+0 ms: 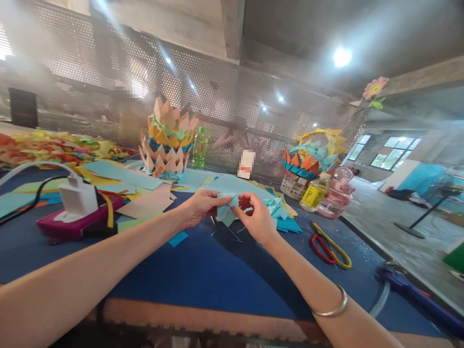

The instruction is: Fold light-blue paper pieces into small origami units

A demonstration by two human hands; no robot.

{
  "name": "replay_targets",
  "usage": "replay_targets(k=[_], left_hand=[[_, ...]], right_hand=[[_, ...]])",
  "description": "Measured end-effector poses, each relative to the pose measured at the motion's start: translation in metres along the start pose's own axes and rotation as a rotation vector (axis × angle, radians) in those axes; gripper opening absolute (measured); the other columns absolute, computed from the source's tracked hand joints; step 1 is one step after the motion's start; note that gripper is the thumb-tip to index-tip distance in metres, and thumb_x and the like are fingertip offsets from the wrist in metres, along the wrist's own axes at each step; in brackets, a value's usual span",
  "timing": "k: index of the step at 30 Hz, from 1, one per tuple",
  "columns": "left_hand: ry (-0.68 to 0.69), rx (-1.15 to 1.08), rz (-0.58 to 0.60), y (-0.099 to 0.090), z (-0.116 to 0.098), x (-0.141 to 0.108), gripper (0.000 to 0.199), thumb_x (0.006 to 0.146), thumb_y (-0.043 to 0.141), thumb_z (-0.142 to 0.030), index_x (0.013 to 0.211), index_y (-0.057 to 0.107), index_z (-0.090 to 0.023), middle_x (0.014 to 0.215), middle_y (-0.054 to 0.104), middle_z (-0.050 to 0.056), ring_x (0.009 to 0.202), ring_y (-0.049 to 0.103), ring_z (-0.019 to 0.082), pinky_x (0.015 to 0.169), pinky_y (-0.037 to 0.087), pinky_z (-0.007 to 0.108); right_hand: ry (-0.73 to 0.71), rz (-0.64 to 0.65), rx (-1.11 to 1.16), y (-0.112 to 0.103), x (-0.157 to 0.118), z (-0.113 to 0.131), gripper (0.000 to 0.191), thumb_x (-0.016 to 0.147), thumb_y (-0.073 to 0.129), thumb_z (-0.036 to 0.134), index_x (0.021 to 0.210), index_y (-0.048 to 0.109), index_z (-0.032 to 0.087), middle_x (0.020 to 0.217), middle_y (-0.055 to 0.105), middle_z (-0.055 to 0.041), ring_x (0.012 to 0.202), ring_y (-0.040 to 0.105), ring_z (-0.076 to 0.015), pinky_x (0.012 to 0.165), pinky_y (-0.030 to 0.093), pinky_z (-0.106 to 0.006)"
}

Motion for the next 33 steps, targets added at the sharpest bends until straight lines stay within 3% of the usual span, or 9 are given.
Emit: replay_targets(k=[3,6,9,16,22,33], left_hand=[[0.000,-0.045,-0.050,-0.007,-0.001,0.002,0.026,0.058,0.077,-0.031,0.072,0.068,-0.011,0.064,0.067,0.004,0.056,0.060,0.012,0.061,0.050,0.026],[-0.016,-0.099,-0.095,-0.012,-0.001,0.002,0.022,0.060,0.077,-0.027,0.070,0.068,-0.010,0.063,0.068,0.004,0.056,0.060,0.012,0.060,0.050,0.025],[-0.042,-0.141,-0.109,-0.013,0.001,0.001,0.017,0.062,0.075,-0.023,0.071,0.067,-0.011,0.063,0.068,0.003,0.054,0.060,0.012,0.057,0.050,0.023],[-0.038,-0.182,-0.050,-0.008,0.002,0.003,0.013,0.067,0.072,-0.019,0.073,0.066,-0.009,0.064,0.067,0.004,0.054,0.061,0.011,0.056,0.051,0.022],[-0.037,-0.211,-0.052,-0.007,0.000,0.001,0.009,0.069,0.071,-0.017,0.071,0.065,-0.010,0.064,0.067,0.003,0.057,0.062,0.011,0.063,0.052,0.022],[-0.043,-0.247,-0.053,-0.005,-0.002,-0.001,0.008,0.071,0.064,-0.005,0.064,0.061,-0.008,0.058,0.064,0.003,0.052,0.062,0.011,0.056,0.053,0.021]], right_hand=[[-0.249,-0.051,-0.234,-0.007,-0.006,0.032,0.042,0.070,0.058,0.018,0.111,0.049,0.019,0.104,0.055,-0.0100,0.093,0.052,-0.0223,0.074,0.046,-0.034],[-0.445,0.028,-0.438,0.003,-0.014,0.054,0.052,0.069,0.048,0.003,0.117,0.051,0.022,0.116,0.050,-0.0087,0.109,0.044,-0.0242,0.092,0.038,-0.041],[-0.531,0.123,-0.528,0.015,-0.018,0.057,0.056,0.070,0.045,0.000,0.120,0.052,0.024,0.120,0.052,-0.0055,0.113,0.043,-0.0226,0.096,0.036,-0.040],[-0.585,0.099,-0.475,0.012,-0.016,0.053,0.031,0.082,0.053,0.015,0.110,0.061,0.024,0.112,0.061,-0.0035,0.108,0.047,-0.0206,0.094,0.040,-0.038],[-0.589,0.097,-0.477,0.008,-0.015,0.053,0.027,0.085,0.051,0.018,0.107,0.065,0.028,0.111,0.062,-0.0031,0.106,0.047,-0.0211,0.090,0.043,-0.040],[-0.613,0.042,-0.509,0.003,-0.016,0.055,0.020,0.083,0.057,0.023,0.100,0.068,0.026,0.106,0.063,-0.0036,0.100,0.049,-0.0194,0.087,0.045,-0.036]])
Point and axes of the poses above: each hand's wrist, its own x-axis towards the middle knuckle, its own y-axis out of the palm, z = x × y, the point moved 10 cm from there along x, towards the middle knuckle
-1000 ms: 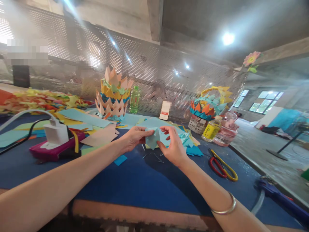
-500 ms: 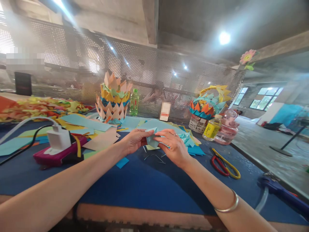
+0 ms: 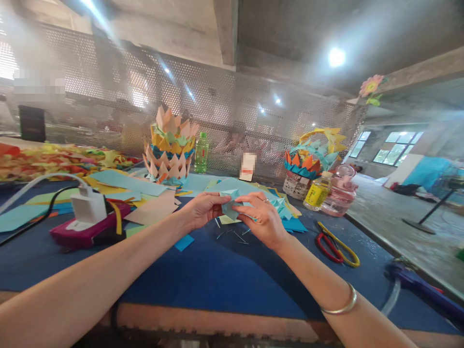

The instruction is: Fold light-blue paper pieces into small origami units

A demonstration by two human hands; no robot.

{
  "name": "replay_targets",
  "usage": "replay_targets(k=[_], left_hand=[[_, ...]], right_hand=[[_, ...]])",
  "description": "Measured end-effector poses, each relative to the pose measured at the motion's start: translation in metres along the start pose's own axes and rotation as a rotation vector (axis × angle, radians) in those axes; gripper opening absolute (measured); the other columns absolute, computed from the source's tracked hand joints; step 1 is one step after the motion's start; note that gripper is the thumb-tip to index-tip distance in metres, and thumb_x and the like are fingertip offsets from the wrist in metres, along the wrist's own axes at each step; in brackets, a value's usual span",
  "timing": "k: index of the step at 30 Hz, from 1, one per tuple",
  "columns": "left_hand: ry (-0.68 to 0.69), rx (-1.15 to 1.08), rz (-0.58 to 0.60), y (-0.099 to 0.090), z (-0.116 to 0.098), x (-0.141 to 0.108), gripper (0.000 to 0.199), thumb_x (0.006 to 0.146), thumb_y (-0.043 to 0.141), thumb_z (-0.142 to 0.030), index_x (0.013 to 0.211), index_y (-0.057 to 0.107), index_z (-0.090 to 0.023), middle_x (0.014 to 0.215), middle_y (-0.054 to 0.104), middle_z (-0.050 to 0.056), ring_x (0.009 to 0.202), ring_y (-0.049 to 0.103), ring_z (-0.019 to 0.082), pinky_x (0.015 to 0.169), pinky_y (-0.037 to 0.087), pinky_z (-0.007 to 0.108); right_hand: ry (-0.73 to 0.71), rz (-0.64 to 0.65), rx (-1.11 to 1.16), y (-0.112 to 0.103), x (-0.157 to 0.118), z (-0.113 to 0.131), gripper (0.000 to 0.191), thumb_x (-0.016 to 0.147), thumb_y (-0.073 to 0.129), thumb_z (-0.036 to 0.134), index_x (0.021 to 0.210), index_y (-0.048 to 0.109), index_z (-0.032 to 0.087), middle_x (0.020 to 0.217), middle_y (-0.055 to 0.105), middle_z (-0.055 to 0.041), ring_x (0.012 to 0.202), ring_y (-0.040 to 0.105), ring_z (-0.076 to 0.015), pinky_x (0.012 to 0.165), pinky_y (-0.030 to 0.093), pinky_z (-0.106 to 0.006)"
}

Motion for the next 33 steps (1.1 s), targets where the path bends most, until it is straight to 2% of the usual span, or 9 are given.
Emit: replay_targets(k=[3,9,15,19,23,26,33], left_hand=[[-0.004,0.010,0.016,0.001,0.001,0.001,0.008,0.071,0.065,-0.005,0.064,0.061,-0.008,0.058,0.065,0.004,0.051,0.062,0.011,0.055,0.052,0.020],[0.013,-0.022,0.024,-0.001,0.001,0.004,0.009,0.067,0.069,-0.007,0.063,0.062,-0.010,0.062,0.066,0.004,0.056,0.063,0.011,0.060,0.053,0.021],[0.012,0.019,0.009,0.001,0.000,-0.001,0.009,0.065,0.072,-0.011,0.063,0.063,-0.009,0.057,0.064,0.002,0.052,0.060,0.009,0.057,0.051,0.020],[0.025,0.051,0.019,0.001,0.000,0.000,0.010,0.062,0.074,-0.012,0.063,0.064,-0.009,0.059,0.064,0.001,0.054,0.060,0.009,0.061,0.050,0.020],[0.067,0.033,0.133,0.010,-0.002,0.001,0.012,0.058,0.074,-0.008,0.066,0.066,-0.010,0.068,0.067,0.002,0.067,0.063,0.011,0.078,0.050,0.026],[0.081,0.051,0.190,0.018,-0.002,-0.002,0.017,0.056,0.073,-0.004,0.071,0.068,-0.011,0.072,0.068,0.002,0.071,0.063,0.012,0.082,0.048,0.027],[0.088,0.084,0.228,0.028,0.000,-0.007,0.015,0.058,0.070,-0.003,0.070,0.069,-0.012,0.059,0.064,-0.001,0.064,0.060,0.010,0.085,0.047,0.029]], right_hand=[[-0.018,-0.006,-0.005,-0.002,0.000,0.004,0.019,0.083,0.057,0.024,0.098,0.068,0.026,0.104,0.064,-0.0035,0.099,0.049,-0.0193,0.086,0.046,-0.035],[-0.015,0.031,-0.031,0.003,0.000,0.005,0.035,0.083,0.054,0.017,0.116,0.059,0.028,0.109,0.060,-0.0031,0.101,0.048,-0.0201,0.088,0.045,-0.037],[-0.010,0.011,0.010,0.003,0.001,0.006,0.021,0.084,0.054,0.025,0.102,0.066,0.029,0.103,0.061,-0.0040,0.098,0.050,-0.0195,0.085,0.045,-0.037],[0.113,-0.060,0.118,0.000,0.000,-0.005,0.016,0.085,0.054,0.026,0.093,0.067,0.024,0.092,0.063,-0.0042,0.090,0.052,-0.0176,0.082,0.044,-0.034],[0.266,-0.121,0.178,-0.001,-0.004,-0.022,0.012,0.082,0.058,0.031,0.081,0.066,0.022,0.084,0.060,-0.0043,0.085,0.053,-0.0183,0.078,0.044,-0.034],[0.377,-0.147,0.201,0.000,-0.009,-0.033,0.018,0.080,0.058,0.038,0.078,0.064,0.021,0.084,0.056,-0.0045,0.084,0.053,-0.0186,0.072,0.045,-0.032],[0.478,-0.166,0.213,0.001,-0.014,-0.041,0.023,0.079,0.057,0.041,0.073,0.060,0.019,0.084,0.053,-0.0047,0.085,0.052,-0.0182,0.065,0.044,-0.028]])
Point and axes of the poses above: each hand's wrist, its own x-axis towards the middle knuckle, its own y-axis out of the palm, z = x × y, the point moved 10 cm from there along x, towards the middle knuckle
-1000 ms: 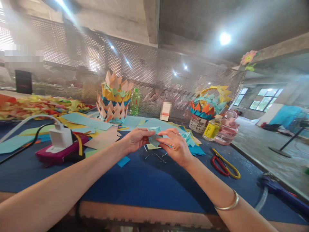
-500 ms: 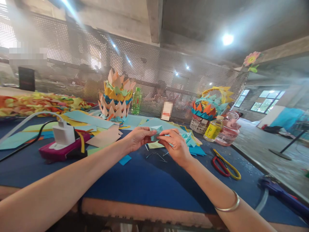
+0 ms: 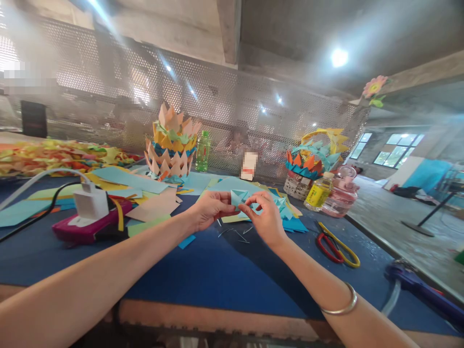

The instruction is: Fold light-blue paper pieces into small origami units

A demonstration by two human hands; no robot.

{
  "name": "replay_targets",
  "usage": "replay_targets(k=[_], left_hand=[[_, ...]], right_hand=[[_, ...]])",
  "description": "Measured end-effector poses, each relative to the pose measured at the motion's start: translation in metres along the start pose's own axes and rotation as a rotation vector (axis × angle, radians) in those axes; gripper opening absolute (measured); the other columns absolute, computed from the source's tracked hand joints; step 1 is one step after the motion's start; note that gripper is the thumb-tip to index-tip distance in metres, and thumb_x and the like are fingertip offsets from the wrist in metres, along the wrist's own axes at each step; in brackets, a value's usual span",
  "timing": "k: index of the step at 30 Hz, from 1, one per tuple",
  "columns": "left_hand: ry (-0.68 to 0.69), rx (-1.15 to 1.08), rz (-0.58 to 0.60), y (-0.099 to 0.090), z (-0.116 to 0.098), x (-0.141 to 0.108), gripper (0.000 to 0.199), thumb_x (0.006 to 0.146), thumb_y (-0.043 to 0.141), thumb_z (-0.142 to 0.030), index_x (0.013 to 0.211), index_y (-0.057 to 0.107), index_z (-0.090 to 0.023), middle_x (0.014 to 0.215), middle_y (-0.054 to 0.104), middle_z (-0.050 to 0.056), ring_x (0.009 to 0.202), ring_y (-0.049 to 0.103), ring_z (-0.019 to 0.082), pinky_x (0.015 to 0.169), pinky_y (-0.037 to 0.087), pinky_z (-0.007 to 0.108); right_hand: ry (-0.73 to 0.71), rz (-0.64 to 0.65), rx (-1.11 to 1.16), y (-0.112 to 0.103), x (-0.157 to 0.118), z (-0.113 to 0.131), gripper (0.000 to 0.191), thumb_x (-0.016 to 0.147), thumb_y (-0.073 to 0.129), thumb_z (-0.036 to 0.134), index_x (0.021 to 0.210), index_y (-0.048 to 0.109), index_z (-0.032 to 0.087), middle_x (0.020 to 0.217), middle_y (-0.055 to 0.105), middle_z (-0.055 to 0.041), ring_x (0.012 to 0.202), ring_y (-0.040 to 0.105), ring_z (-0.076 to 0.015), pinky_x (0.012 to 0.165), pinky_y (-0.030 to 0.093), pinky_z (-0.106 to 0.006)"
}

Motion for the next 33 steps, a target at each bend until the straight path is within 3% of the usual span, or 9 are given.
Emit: replay_targets(k=[4,8,13,20,25,33], left_hand=[[0.001,-0.011,-0.004,0.0003,0.0015,-0.0001,0.012,0.058,0.069,-0.003,0.066,0.068,-0.012,0.053,0.059,-0.003,0.062,0.059,0.009,0.085,0.048,0.029],[-0.004,-0.018,-0.014,0.0011,0.0022,-0.0005,0.013,0.058,0.069,-0.003,0.068,0.067,-0.012,0.062,0.064,-0.001,0.066,0.060,0.009,0.084,0.049,0.029],[0.024,-0.054,-0.039,0.0013,-0.0011,-0.0017,0.013,0.057,0.068,-0.001,0.056,0.063,-0.012,0.050,0.056,-0.004,0.056,0.056,0.007,0.083,0.050,0.030],[0.029,-0.019,-0.030,0.0025,-0.0016,-0.0028,0.011,0.057,0.069,-0.003,0.062,0.066,-0.013,0.050,0.055,-0.004,0.058,0.057,0.009,0.086,0.047,0.033],[0.022,0.009,-0.020,0.0038,-0.0014,-0.0026,0.016,0.056,0.072,-0.006,0.071,0.069,-0.012,0.066,0.065,0.000,0.067,0.060,0.011,0.085,0.047,0.031],[0.034,0.066,-0.063,-0.0014,-0.0011,-0.0043,0.014,0.054,0.077,-0.012,0.063,0.067,-0.013,0.055,0.060,-0.004,0.059,0.059,0.008,0.078,0.049,0.026]], right_hand=[[0.003,0.007,-0.018,0.0012,-0.0003,-0.0010,0.023,0.080,0.056,0.040,0.073,0.060,0.018,0.083,0.053,-0.0046,0.084,0.051,-0.0182,0.063,0.043,-0.028],[0.003,-0.002,-0.045,0.0006,-0.0009,0.0001,0.022,0.081,0.055,0.037,0.071,0.058,0.018,0.082,0.053,-0.0044,0.083,0.051,-0.0182,0.062,0.043,-0.028],[0.011,-0.015,-0.051,-0.0009,-0.0012,0.0023,0.019,0.080,0.055,0.034,0.070,0.056,0.018,0.083,0.052,-0.0040,0.081,0.051,-0.0172,0.061,0.042,-0.027],[-0.015,-0.015,-0.078,0.0006,-0.0014,0.0018,0.018,0.081,0.054,0.033,0.070,0.054,0.019,0.083,0.052,-0.0039,0.082,0.051,-0.0175,0.065,0.043,-0.028],[-0.022,-0.011,-0.085,0.0016,-0.0022,0.0011,0.018,0.082,0.053,0.034,0.072,0.055,0.019,0.082,0.052,-0.0039,0.083,0.051,-0.0180,0.067,0.044,-0.029],[-0.006,-0.017,-0.101,0.0017,-0.0017,0.0003,0.017,0.079,0.056,0.034,0.071,0.056,0.019,0.082,0.052,-0.0037,0.082,0.052,-0.0178,0.068,0.043,-0.029]])
Point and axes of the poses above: each hand's wrist, its own x-axis towards the middle knuckle, its own y-axis out of the palm, z = x × y, the point moved 10 cm from there along x, towards the middle knuckle
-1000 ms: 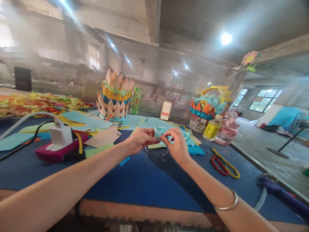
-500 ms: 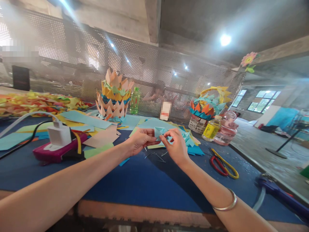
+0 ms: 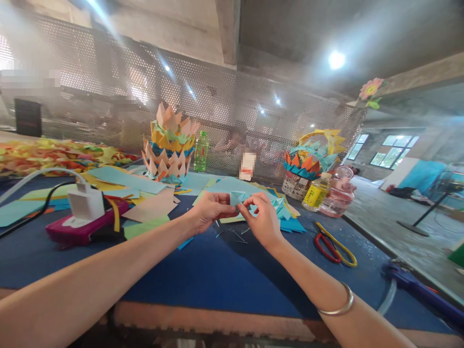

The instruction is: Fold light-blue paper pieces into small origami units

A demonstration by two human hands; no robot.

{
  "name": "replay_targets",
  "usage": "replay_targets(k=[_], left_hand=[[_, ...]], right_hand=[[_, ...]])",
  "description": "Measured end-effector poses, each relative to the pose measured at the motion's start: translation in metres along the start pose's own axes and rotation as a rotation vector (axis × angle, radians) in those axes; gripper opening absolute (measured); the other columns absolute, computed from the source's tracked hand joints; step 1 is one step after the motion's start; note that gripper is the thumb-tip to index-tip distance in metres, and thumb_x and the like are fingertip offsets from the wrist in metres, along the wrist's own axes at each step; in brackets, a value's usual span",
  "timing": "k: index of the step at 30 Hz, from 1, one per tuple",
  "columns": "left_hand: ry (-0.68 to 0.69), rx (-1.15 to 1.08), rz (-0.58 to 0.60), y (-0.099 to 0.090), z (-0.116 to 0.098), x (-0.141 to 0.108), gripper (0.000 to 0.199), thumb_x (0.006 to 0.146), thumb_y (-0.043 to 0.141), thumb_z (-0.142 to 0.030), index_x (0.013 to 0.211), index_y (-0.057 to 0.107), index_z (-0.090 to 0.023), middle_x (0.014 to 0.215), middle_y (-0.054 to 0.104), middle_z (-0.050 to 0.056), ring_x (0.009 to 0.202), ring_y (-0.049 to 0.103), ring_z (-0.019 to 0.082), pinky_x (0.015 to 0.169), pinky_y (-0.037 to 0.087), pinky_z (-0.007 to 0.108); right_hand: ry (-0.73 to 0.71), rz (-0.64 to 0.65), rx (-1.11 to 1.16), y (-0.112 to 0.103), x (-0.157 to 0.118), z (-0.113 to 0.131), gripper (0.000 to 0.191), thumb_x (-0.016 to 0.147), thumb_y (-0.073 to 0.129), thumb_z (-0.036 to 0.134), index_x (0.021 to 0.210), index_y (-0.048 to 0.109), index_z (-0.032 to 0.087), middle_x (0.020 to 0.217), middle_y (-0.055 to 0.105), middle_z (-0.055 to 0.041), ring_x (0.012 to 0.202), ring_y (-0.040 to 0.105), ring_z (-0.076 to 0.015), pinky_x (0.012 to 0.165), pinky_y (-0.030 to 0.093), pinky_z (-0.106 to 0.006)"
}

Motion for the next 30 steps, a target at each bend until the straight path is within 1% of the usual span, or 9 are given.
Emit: replay_targets(k=[2,4,7,9,11,13,19,24,30], left_hand=[[0.010,-0.002,-0.012,-0.002,0.000,0.001,0.015,0.054,0.077,-0.013,0.064,0.068,-0.013,0.058,0.063,-0.003,0.061,0.060,0.009,0.078,0.050,0.027],[0.018,0.001,-0.017,-0.004,0.000,0.002,0.018,0.053,0.077,-0.014,0.069,0.069,-0.013,0.066,0.067,0.000,0.065,0.062,0.011,0.079,0.050,0.027],[0.026,0.000,-0.022,-0.005,0.000,0.003,0.020,0.052,0.077,-0.014,0.071,0.069,-0.013,0.072,0.069,0.001,0.070,0.063,0.012,0.080,0.050,0.028],[0.021,0.011,-0.032,-0.006,0.001,0.003,0.019,0.052,0.077,-0.013,0.069,0.069,-0.013,0.071,0.069,0.001,0.069,0.063,0.012,0.081,0.049,0.028],[0.010,0.032,-0.044,-0.007,0.001,0.003,0.019,0.051,0.077,-0.013,0.068,0.069,-0.013,0.069,0.069,0.001,0.068,0.063,0.012,0.080,0.049,0.028],[0.005,0.052,-0.052,-0.008,0.001,0.002,0.019,0.051,0.077,-0.014,0.069,0.070,-0.013,0.068,0.069,0.001,0.067,0.063,0.012,0.079,0.049,0.027],[0.012,0.083,-0.048,-0.007,0.000,0.003,0.021,0.052,0.076,-0.015,0.072,0.070,-0.013,0.068,0.069,0.001,0.065,0.063,0.011,0.076,0.050,0.026],[0.012,0.134,-0.054,-0.006,-0.002,0.000,0.024,0.053,0.075,-0.015,0.077,0.070,-0.013,0.073,0.070,0.003,0.068,0.063,0.012,0.074,0.050,0.025],[-0.006,0.129,-0.066,-0.004,-0.003,-0.002,0.028,0.052,0.077,-0.018,0.079,0.070,-0.013,0.078,0.071,0.005,0.073,0.065,0.014,0.076,0.050,0.026]], right_hand=[[0.002,-0.008,0.009,0.000,0.000,0.000,0.017,0.078,0.057,0.034,0.072,0.055,0.019,0.083,0.053,-0.0040,0.082,0.052,-0.0179,0.068,0.043,-0.030],[0.021,-0.040,0.038,-0.003,-0.001,-0.003,0.019,0.076,0.059,0.037,0.081,0.054,0.019,0.086,0.054,-0.0047,0.081,0.052,-0.0180,0.066,0.043,-0.030],[0.114,-0.070,0.110,-0.004,-0.002,-0.014,0.042,0.070,0.063,0.043,0.101,0.047,0.019,0.089,0.055,-0.0049,0.076,0.053,-0.0172,0.062,0.044,-0.029],[0.192,-0.015,0.160,0.004,-0.004,-0.023,0.051,0.069,0.063,0.046,0.107,0.043,0.018,0.078,0.056,-0.0008,0.067,0.053,-0.0152,0.058,0.042,-0.028],[0.246,0.059,0.201,0.012,-0.006,-0.027,0.050,0.071,0.061,0.047,0.108,0.043,0.018,0.062,0.050,0.0053,0.055,0.049,-0.0126,0.054,0.040,-0.026],[0.269,0.089,0.230,0.015,-0.007,-0.028,0.048,0.072,0.059,0.046,0.107,0.044,0.018,0.053,0.043,0.0089,0.048,0.043,-0.0109,0.051,0.037,-0.024],[0.285,0.085,0.264,0.014,-0.006,-0.025,0.046,0.070,0.062,0.040,0.106,0.044,0.018,0.056,0.044,0.0088,0.047,0.042,-0.0095,0.050,0.036,-0.023],[0.281,0.081,0.299,0.014,-0.006,-0.023,0.046,0.070,0.063,0.038,0.108,0.045,0.018,0.050,0.040,0.0106,0.046,0.038,-0.0091,0.047,0.032,-0.022],[0.262,0.055,0.314,0.012,-0.004,-0.021,0.047,0.069,0.064,0.035,0.108,0.044,0.018,0.051,0.041,0.0105,0.046,0.039,-0.0092,0.050,0.035,-0.023]])
Point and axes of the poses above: each hand's wrist, its own x-axis towards the middle knuckle, its own y-axis out of the palm, z = x × y, the point moved 10 cm from there along x, towards the middle knuckle
